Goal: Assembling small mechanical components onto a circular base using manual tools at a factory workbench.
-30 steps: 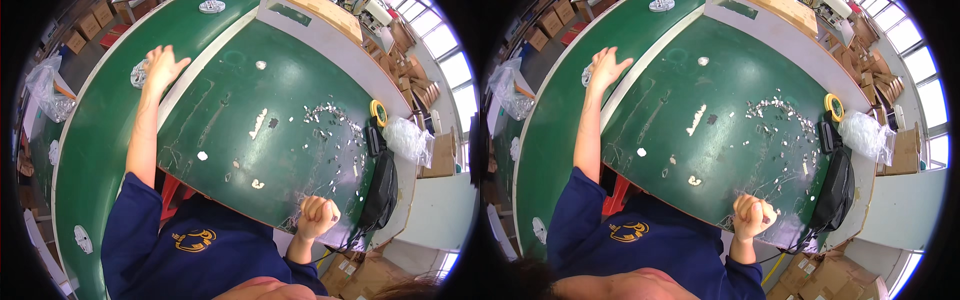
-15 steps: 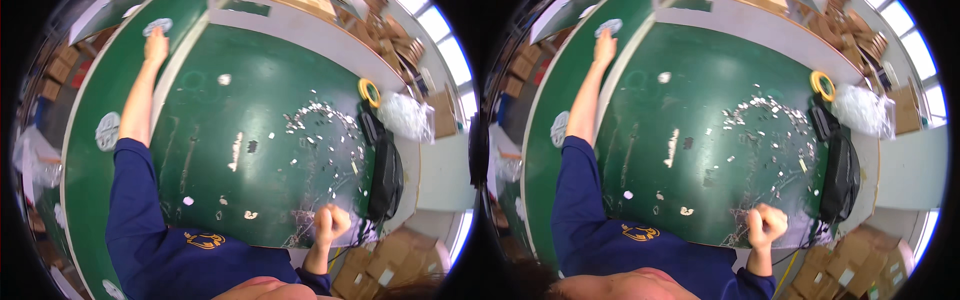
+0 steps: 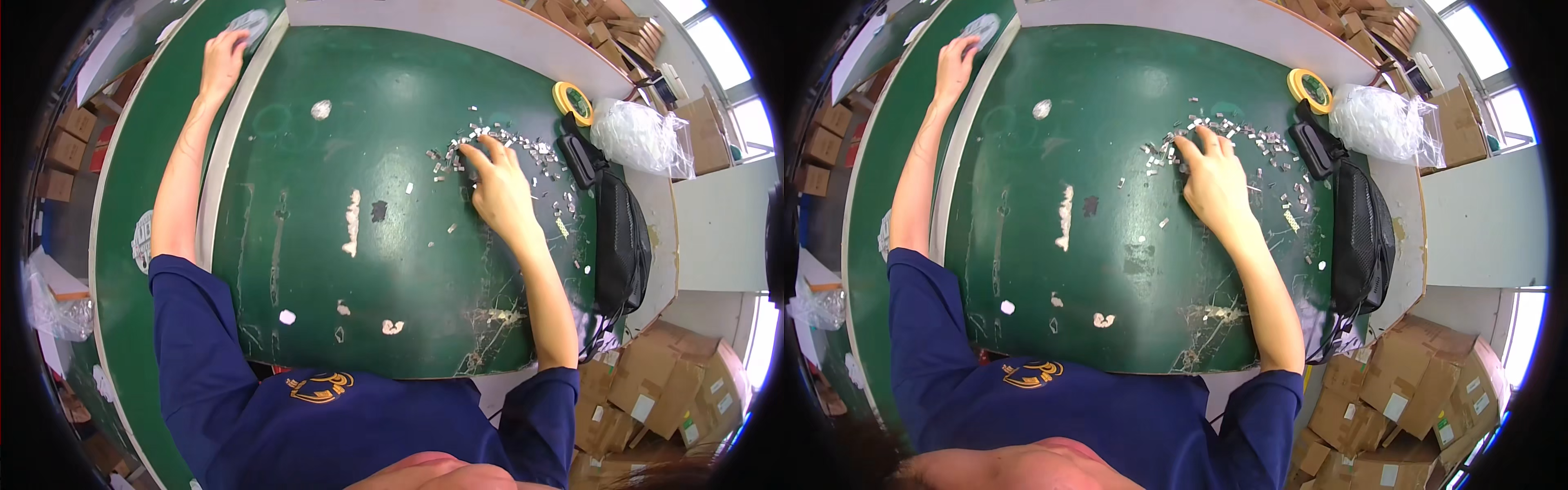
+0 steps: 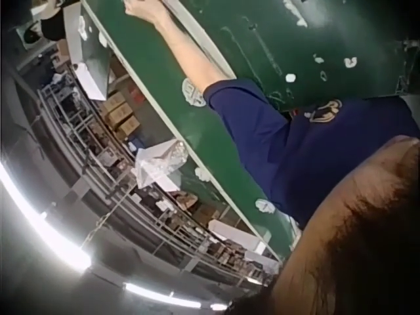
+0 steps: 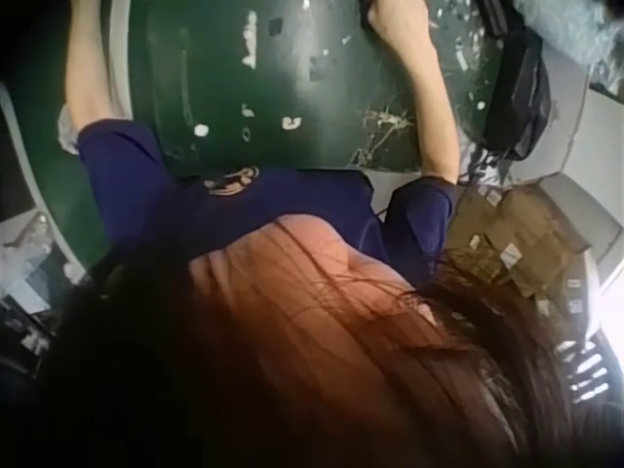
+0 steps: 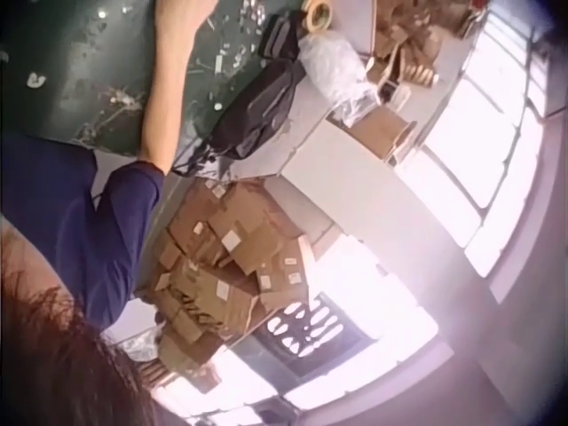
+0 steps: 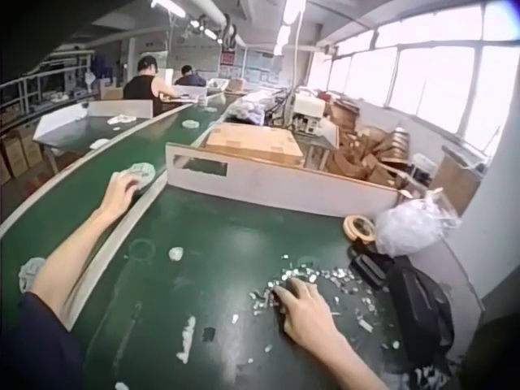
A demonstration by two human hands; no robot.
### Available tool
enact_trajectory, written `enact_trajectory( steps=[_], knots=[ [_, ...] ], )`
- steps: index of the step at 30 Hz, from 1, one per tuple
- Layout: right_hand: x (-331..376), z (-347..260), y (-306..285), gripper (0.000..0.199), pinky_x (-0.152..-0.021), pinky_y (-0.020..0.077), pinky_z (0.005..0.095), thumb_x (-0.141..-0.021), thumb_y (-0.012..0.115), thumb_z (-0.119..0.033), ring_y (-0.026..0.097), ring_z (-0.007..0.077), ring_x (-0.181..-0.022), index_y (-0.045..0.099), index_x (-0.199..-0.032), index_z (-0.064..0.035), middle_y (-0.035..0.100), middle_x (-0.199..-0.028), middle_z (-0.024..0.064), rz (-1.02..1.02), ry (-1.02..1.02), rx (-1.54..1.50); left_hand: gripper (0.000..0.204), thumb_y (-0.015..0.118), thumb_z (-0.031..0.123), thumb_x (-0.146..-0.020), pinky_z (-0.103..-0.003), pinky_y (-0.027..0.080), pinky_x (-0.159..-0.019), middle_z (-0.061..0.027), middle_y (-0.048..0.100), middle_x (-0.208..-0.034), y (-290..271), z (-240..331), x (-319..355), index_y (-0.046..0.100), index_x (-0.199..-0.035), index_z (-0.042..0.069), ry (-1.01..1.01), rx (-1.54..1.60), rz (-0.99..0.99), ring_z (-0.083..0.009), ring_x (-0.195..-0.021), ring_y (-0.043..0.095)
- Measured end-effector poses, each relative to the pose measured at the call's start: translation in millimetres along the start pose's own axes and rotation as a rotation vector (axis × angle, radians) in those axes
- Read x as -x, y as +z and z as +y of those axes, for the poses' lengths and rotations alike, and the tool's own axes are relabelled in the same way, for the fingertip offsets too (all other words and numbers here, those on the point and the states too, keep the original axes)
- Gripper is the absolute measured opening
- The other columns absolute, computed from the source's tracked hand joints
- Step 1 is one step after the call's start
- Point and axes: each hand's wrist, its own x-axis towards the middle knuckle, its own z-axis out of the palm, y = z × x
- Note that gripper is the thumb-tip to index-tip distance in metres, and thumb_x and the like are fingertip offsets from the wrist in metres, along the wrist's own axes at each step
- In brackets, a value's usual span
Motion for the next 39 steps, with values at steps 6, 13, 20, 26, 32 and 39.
enact_trajectory(
  steps=[6, 13, 20, 26, 32, 39],
  knots=[
    [49, -63, -24, 0.053, -0.095, 0.0491, 0.0411, -0.07, 0.053, 0.012, 0.055, 0.0362, -0.115, 0.061, -0.119, -0.0043, 0.057, -0.127, 0.0175, -0.15, -0.108, -0.19, 0.018, 0.067, 0.008, -0.087, -0.037, 0.047, -0.088, -0.0078, 0.068, -0.1, -83, 127, 5, 0.07, -0.104, 0.007, 0.105, 0.273, 0.075, -0.0291, -0.096, 0.06],
    [72, -67, -74, 0.031, -0.082, 0.0513, 0.0404, -0.079, 0.061, 0.003, 0.062, 0.0323, -0.096, 0.065, -0.109, -0.0024, 0.062, -0.11, 0.0146, -0.092, 0.058, -0.447, 0.023, 0.071, -0.003, -0.079, -0.036, 0.05, -0.087, -0.0083, 0.065, -0.101, -177, 245, 56, 0.069, -0.1, 0.005, 0.333, 0.483, -0.094, -0.0279, -0.102, 0.06],
    [79, -61, -55, 0.014, -0.066, 0.0495, 0.0351, -0.085, 0.067, -0.004, 0.062, 0.0266, -0.07, 0.069, -0.099, -0.0009, 0.064, -0.086, 0.0114, -0.19, 0.174, -0.536, 0.029, 0.071, -0.003, -0.07, -0.04, 0.05, -0.088, -0.007, 0.062, -0.101, -237, 299, 128, 0.069, -0.098, 0.007, 0.645, 0.777, -0.481, -0.0298, -0.106, 0.057],
    [85, -61, -47, 0.012, -0.063, 0.0473, 0.0321, -0.085, 0.067, -0.004, 0.059, 0.0213, -0.067, 0.067, -0.096, -0.0007, 0.061, -0.084, 0.0092, -0.15, 0.126, -0.476, 0.027, 0.069, 0.005, -0.073, -0.035, 0.05, -0.085, -0.0069, 0.061, -0.104, -226, 309, 173, 0.067, -0.1, 0.005, 0.726, 0.884, -0.643, -0.0255, -0.109, 0.056],
    [88, -76, -88, 0.013, -0.058, 0.0435, 0.0268, -0.086, 0.065, -0.001, 0.054, 0.0062, -0.064, 0.067, -0.099, -0.0007, 0.06, -0.084, 0.0025, -0.167, 0.294, -0.65, 0.055, 0.078, 0.024, -0.074, -0.039, 0.048, -0.09, -0.0138, 0.055, -0.116, -233, 324, 156, 0.058, -0.118, -0.002, 0.378, 0.84, -0.731, -0.03, -0.109, 0.054],
    [113, -95, -103, 0.019, -0.049, 0.0343, 0.0213, -0.085, 0.065, 0.003, 0.049, 0.002, -0.059, 0.072, -0.103, -0.0018, 0.068, -0.089, 0.0037, -0.162, 0.299, -1.007, 0.084, 0.08, 0.042, -0.075, -0.042, 0.045, -0.095, -0.0208, 0.047, -0.125, -217, 360, 152, 0.044, -0.13, -0.011, 0.279, 0.638, -0.942, -0.0339, -0.113, 0.05]
  ],
)
